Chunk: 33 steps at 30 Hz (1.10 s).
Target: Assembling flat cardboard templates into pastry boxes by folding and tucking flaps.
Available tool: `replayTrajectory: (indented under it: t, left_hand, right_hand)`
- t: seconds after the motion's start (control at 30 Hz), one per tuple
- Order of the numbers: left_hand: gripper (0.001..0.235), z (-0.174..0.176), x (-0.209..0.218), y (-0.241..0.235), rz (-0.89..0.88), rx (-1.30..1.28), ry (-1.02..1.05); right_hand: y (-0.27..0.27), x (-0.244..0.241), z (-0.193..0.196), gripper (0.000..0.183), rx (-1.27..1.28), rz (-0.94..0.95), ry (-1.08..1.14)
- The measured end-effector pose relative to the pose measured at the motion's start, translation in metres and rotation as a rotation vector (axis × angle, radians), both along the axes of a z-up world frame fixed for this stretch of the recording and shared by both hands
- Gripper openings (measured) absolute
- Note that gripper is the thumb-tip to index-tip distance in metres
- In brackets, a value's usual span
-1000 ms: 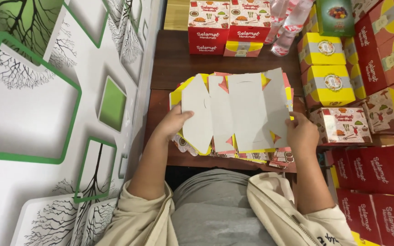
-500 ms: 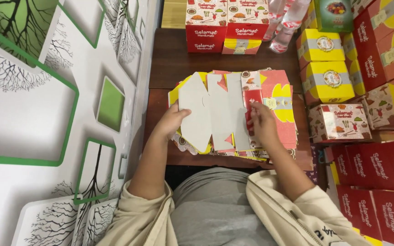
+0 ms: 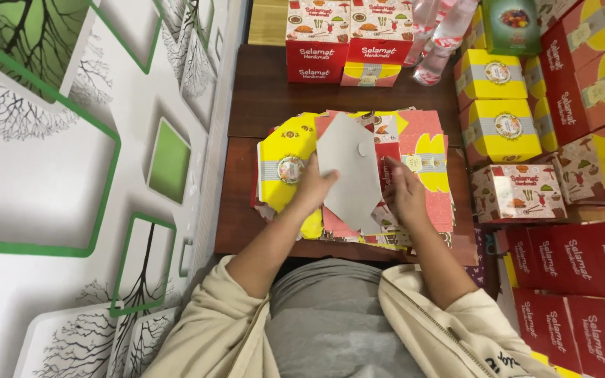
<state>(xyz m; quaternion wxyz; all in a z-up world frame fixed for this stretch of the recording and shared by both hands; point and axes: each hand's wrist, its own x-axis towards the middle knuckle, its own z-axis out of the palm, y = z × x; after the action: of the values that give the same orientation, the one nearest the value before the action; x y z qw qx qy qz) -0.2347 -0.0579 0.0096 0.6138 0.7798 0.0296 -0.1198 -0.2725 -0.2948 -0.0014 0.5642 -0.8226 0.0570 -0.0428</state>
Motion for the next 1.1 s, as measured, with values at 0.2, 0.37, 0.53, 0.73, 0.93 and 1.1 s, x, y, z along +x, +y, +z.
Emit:
replayTrajectory:
  t: [0.2,0.37,0.53,0.73,0.93,1.1]
  left_hand:
    - [0.086,0.11,-0.04,-0.016,-0.095,0.234,-0.108]
    - [0.075,0.045,-0.025,-0.025,-0.165,0.411,-0.237]
    - [0.075,0.04,-0.018,-0.021,-0.226,0.473,-0.221]
    - [0.081,0.044,-0.018,-0.019,-0.274,0.489,-0.232]
    - [0.079,0.039,-0.019,-0.008,-0.246,0.337,-0.203]
    - [0.08,0.052,-0.021,0.019,-0.121,0.14,-0.145]
  right_hand:
    - [0.02,-0.014,0.027,0.072,-0.275,0.012,-0.079]
    - [0.021,-0.004,-0.025,0.035,-1.058,0.087,-0.252]
    - [0.037,0.01,-0.003,0.058,-1.119,0.16,0.014]
    - [0.043,0.048,0.014,0.08,-1.059,0.23,0.123]
    - [0.04,0.041,0.026,0.083,-0.932,0.237,0.11]
    - [0.009,0.03,0.012,0.05,-0.124,-0.073,-0.169]
